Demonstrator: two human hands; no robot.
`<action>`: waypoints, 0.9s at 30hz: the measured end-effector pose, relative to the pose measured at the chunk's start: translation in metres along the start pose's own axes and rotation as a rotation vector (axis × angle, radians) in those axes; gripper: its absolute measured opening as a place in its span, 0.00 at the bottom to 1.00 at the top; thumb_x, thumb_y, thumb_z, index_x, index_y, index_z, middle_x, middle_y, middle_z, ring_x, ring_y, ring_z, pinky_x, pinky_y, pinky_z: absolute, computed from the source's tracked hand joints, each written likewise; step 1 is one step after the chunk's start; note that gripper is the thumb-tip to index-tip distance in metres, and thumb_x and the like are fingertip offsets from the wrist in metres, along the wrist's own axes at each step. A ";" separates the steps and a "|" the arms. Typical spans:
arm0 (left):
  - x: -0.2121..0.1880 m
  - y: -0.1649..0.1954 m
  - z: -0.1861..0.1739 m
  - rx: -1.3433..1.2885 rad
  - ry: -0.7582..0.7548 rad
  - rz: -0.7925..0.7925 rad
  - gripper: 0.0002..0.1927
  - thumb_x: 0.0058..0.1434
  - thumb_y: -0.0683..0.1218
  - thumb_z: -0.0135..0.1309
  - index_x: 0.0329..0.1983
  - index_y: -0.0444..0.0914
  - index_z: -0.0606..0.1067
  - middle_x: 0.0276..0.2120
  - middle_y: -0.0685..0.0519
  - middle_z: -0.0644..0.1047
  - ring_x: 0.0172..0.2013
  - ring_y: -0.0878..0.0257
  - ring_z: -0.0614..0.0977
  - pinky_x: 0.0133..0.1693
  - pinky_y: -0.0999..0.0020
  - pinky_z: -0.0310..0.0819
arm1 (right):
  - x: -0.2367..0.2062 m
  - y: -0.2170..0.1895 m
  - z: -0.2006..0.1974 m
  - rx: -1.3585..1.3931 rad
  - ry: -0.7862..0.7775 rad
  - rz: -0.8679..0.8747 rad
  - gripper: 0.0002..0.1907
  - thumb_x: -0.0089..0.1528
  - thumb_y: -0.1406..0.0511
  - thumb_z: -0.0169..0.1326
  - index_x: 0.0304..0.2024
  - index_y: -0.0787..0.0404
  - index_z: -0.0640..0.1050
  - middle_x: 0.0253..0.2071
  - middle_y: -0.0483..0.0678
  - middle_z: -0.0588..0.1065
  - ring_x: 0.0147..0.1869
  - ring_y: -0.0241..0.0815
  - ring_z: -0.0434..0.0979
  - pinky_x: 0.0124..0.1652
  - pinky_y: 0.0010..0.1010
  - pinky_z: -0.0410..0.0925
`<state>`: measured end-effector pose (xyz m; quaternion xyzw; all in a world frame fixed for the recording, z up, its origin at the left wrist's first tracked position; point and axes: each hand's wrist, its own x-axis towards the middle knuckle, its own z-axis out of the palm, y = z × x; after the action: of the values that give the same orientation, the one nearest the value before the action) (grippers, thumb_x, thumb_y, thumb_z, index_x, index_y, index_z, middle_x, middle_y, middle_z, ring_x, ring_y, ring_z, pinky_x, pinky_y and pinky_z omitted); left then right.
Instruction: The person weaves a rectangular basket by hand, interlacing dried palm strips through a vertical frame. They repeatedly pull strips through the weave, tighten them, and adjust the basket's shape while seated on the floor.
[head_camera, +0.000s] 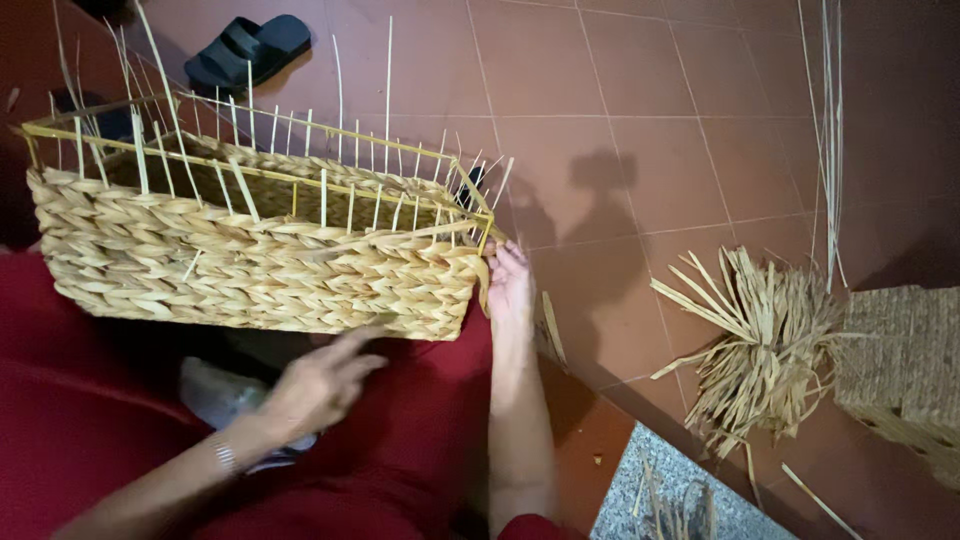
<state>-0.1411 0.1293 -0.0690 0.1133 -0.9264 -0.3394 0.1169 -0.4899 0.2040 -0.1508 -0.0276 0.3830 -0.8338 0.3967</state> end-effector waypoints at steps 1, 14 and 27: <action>-0.014 -0.012 -0.009 -0.053 0.058 -0.074 0.29 0.46 0.30 0.53 0.53 0.40 0.79 0.66 0.51 0.69 0.48 0.53 0.85 0.37 0.68 0.83 | -0.002 -0.002 0.001 0.010 -0.008 -0.011 0.11 0.64 0.75 0.47 0.49 0.66 0.72 0.42 0.48 0.79 0.46 0.39 0.77 0.48 0.27 0.73; -0.087 -0.115 -0.140 0.478 0.825 -0.210 0.18 0.65 0.33 0.58 0.58 0.36 0.75 0.55 0.45 0.79 0.54 0.50 0.81 0.56 0.59 0.77 | 0.007 -0.021 0.007 -0.272 0.009 -0.038 0.14 0.71 0.61 0.50 0.52 0.65 0.76 0.39 0.45 0.77 0.40 0.36 0.76 0.41 0.29 0.72; -0.063 -0.153 -0.151 0.019 0.788 -0.478 0.18 0.79 0.44 0.53 0.63 0.28 0.65 0.55 0.38 0.77 0.55 0.49 0.80 0.58 0.59 0.73 | 0.002 -0.032 -0.051 0.501 0.041 -0.137 0.19 0.73 0.52 0.49 0.36 0.58 0.73 0.27 0.45 0.72 0.25 0.38 0.66 0.31 0.32 0.63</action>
<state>-0.0173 -0.0573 -0.0657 0.4454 -0.7621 -0.2796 0.3776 -0.5293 0.2461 -0.1663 0.0624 0.1696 -0.9280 0.3258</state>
